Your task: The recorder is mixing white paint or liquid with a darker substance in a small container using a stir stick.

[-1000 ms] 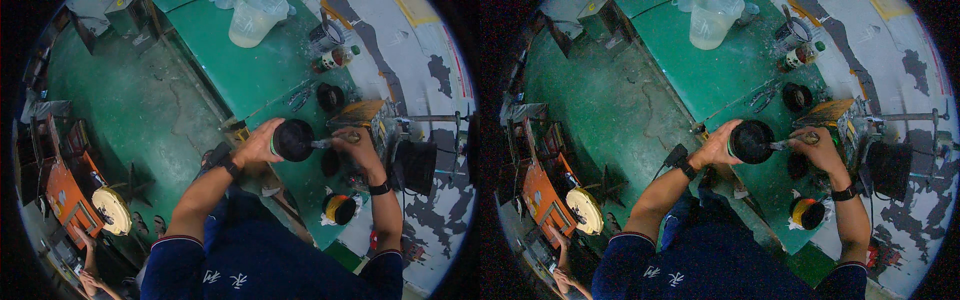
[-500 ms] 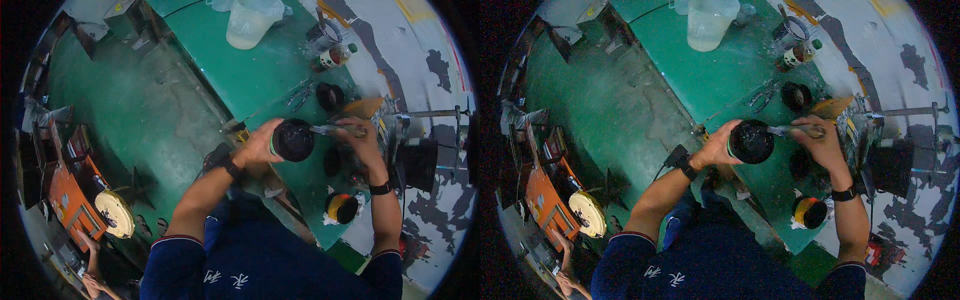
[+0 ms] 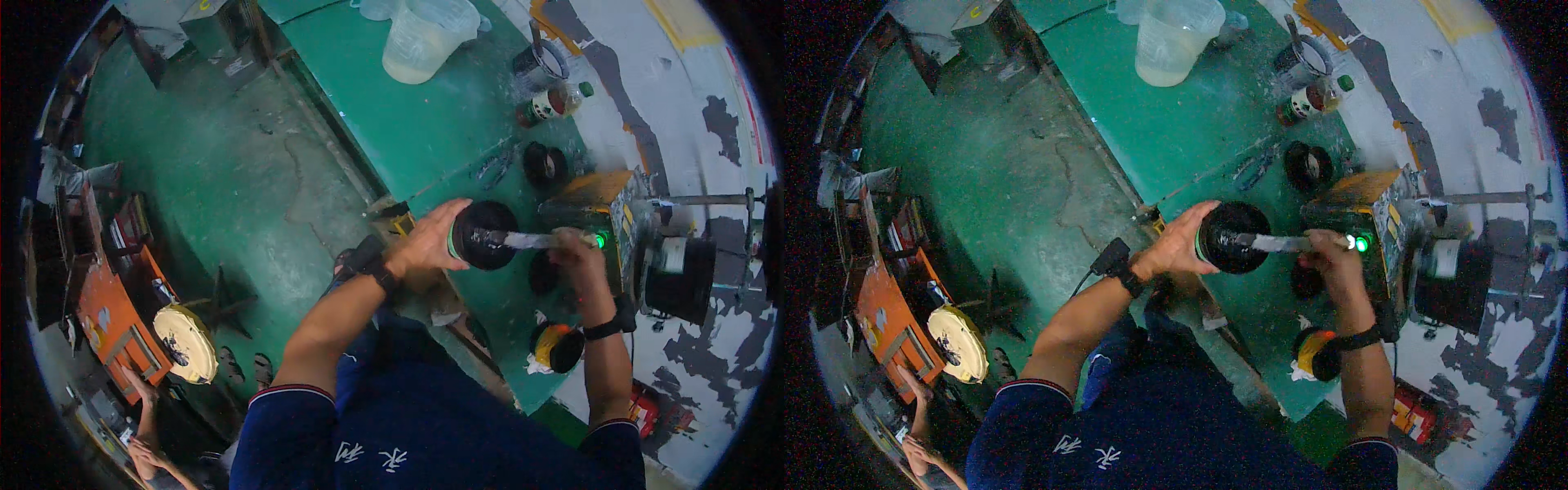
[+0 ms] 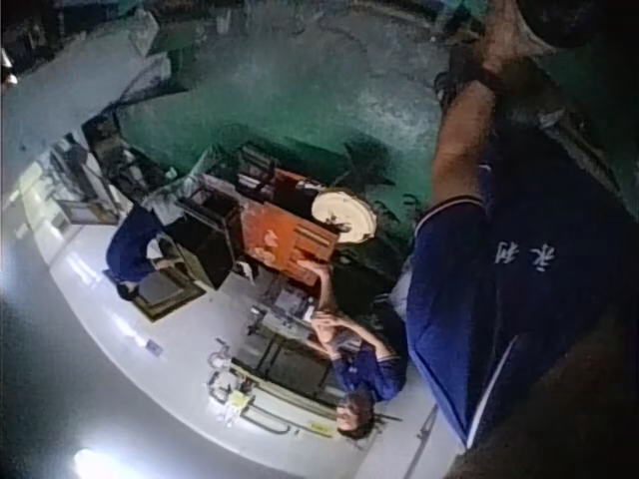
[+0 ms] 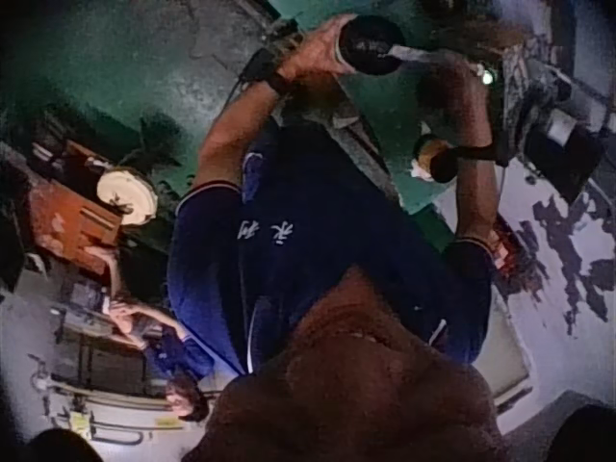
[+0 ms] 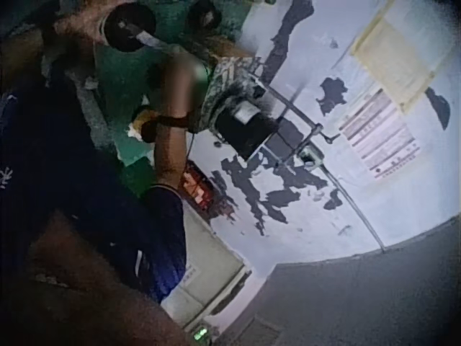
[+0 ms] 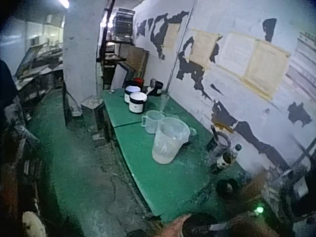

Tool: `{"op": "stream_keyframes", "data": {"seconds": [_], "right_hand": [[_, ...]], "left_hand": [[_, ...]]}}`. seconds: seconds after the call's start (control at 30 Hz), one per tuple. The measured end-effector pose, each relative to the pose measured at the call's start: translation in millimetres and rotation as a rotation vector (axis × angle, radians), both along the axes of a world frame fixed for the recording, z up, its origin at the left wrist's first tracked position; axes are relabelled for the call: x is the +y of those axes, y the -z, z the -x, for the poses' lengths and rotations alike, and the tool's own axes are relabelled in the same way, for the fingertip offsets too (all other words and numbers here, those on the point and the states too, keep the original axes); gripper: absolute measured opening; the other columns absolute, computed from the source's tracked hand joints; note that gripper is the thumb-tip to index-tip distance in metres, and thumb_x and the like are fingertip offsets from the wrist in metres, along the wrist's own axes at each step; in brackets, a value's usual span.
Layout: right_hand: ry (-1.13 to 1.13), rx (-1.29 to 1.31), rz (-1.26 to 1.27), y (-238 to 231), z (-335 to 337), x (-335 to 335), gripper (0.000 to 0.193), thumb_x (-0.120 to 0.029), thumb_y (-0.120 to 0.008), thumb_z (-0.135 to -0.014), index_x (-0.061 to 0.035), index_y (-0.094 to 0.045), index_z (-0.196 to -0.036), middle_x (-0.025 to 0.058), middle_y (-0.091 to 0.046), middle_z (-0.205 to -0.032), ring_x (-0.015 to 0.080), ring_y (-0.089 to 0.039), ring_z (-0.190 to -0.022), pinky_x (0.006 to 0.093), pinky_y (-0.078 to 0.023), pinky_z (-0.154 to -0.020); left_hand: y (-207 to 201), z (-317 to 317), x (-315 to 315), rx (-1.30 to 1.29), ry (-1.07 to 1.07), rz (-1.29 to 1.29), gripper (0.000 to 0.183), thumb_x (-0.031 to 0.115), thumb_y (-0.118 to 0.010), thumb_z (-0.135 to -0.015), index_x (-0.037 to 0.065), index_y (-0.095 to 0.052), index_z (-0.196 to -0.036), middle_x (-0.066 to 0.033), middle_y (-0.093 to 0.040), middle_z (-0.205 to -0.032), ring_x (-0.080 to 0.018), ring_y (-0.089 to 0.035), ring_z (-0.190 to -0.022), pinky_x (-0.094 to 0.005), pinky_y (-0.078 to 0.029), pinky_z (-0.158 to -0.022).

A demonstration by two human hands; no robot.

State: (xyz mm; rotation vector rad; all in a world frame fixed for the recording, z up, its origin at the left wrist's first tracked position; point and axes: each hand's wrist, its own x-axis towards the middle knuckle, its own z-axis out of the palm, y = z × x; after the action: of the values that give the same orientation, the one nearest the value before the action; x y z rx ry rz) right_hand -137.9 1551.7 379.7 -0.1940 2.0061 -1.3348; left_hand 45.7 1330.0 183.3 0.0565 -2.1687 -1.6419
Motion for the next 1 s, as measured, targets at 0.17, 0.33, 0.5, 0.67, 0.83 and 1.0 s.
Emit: {"op": "stream_keyframes", "data": {"seconds": [0.17,0.33,0.5,0.67,0.83,1.0], "right_hand": [[-0.254,0.292,-0.082,-60,6,-31,0.024,-0.012,-0.075,-0.088,0.0010,-0.070,-0.108,0.0088,-0.071,-0.099,0.0180,-0.068,-0.084,0.0277,-0.055,-0.073],[-0.739,0.767,-0.144,-49,-5,-65,0.021,-0.008,-0.077,-0.086,-0.0019,-0.073,-0.106,0.0036,-0.072,-0.092,0.0140,-0.067,-0.081,0.0255,-0.052,-0.075],[-0.349,0.199,-0.149,-30,15,-30,0.023,-0.009,-0.076,-0.086,0.0027,-0.071,-0.105,0.0083,-0.072,-0.093,0.0169,-0.068,-0.080,0.0290,-0.055,-0.072],[-0.035,-0.035,-0.053,2,-2,-6,0.029,-0.016,-0.073,-0.089,0.0050,-0.068,-0.109,0.0115,-0.072,-0.093,0.0197,-0.070,-0.077,0.0329,-0.058,-0.068],[-0.031,0.072,-0.003,-31,6,-16,0.028,-0.015,-0.074,-0.088,0.0038,-0.068,-0.108,0.0109,-0.072,-0.094,0.0192,-0.070,-0.077,0.0321,-0.058,-0.070],[-0.435,0.530,-0.134,-66,-10,-55,0.021,-0.012,-0.077,-0.087,0.0001,-0.071,-0.103,0.0059,-0.072,-0.088,0.0150,-0.068,-0.076,0.0281,-0.054,-0.072]], "left_hand": [[-5,0,0,-0.009,-0.023,0.007,0.113,0.034,-0.092,-0.056,0.006,-0.035,-0.149,-0.0191,-0.043,-0.149,-0.0383,-0.042,-0.139,-0.0444,-0.035,-0.116],[-7,-1,-2,0.006,-0.027,0.005,0.113,0.034,-0.092,-0.055,0.007,-0.035,-0.149,-0.0188,-0.044,-0.148,-0.0379,-0.043,-0.138,-0.0445,-0.035,-0.116],[-6,1,-4,0.001,-0.005,-0.014,0.114,0.036,-0.093,-0.055,0.006,-0.035,-0.149,-0.0200,-0.044,-0.148,-0.0388,-0.041,-0.139,-0.0448,-0.034,-0.117],[-8,0,1,-0.043,0.004,0.015,0.114,0.037,-0.093,-0.057,0.006,-0.034,-0.149,-0.0204,-0.043,-0.148,-0.0391,-0.041,-0.139,-0.0457,-0.035,-0.117],[-5,-2,-2,-0.008,-0.010,0.011,0.115,0.035,-0.093,-0.056,0.007,-0.033,-0.149,-0.0192,-0.042,-0.149,-0.0386,-0.041,-0.139,-0.0454,-0.036,-0.116],[-10,0,-3,-0.031,0.001,0.015,0.115,0.033,-0.093,-0.056,0.008,-0.032,-0.150,-0.0185,-0.042,-0.149,-0.0383,-0.042,-0.139,-0.0451,-0.036,-0.116]]}}
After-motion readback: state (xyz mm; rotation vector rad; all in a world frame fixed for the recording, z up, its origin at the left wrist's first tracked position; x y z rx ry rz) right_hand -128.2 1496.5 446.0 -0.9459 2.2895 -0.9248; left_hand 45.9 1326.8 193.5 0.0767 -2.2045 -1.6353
